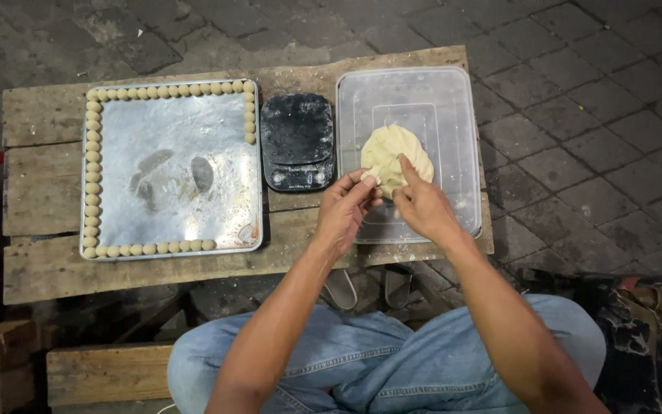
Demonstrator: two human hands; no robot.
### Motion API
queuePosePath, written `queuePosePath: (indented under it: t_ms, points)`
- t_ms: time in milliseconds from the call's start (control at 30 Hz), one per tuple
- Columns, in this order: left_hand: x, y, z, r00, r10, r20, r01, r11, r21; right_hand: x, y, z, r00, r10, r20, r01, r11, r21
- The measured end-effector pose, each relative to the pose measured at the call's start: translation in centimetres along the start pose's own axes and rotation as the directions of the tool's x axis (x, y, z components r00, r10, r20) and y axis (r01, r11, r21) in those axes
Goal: The person tears small pieces of dough from a larger mass, weighs each piece on a digital scale, rolls it into a ball, and places it on a metal tray. The process is repeated continuously throughout the clip.
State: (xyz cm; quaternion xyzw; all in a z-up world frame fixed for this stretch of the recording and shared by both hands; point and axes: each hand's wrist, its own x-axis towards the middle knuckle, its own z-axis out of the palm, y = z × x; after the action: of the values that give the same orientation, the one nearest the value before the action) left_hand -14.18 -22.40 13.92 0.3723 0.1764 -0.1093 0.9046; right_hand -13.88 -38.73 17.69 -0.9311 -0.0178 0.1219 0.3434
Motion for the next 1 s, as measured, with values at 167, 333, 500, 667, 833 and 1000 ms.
queuePosePath:
  t_ms: [167,333,500,667,833,1000]
  points:
    - [0.1,-0.1,-0.2,1.0,-0.008,0.012,0.008,1.0,0.006,0.3,0.5,0.5,0.999,-0.009,-0.033,0.015,0.98,0.201]
    - [-0.3,0.3,0.3,1.0,0.005,0.007,-0.005,1.0,0.016,0.8,2.4,2.1,0.99,-0.022,-0.141,0.082,0.895,0.439]
    - [-0.7,0.3,0.4,0.999,0.041,0.025,-0.043,0.993,0.112,0.6,0.0,1.4,0.936,-0.143,-0.321,0.328,0.681,0.654]
    - [-0.8,0.3,0.4,0.988,0.12,0.093,-0.144,0.939,0.311,1.4,1.9,2.2,0.93,-0.183,-0.319,0.359,0.638,0.681]
    - [-1.2,0.7,1.0,0.975,0.209,0.07,-0.219,0.886,0.409,1.5,2.2,2.2,0.951,-0.135,-0.278,0.3,0.626,0.72]
    - [-1.0,1.2,0.7,0.977,0.205,0.063,-0.212,0.875,0.436,1.5,2.6,2.2,0.972,-0.122,-0.202,0.234,0.605,0.761]
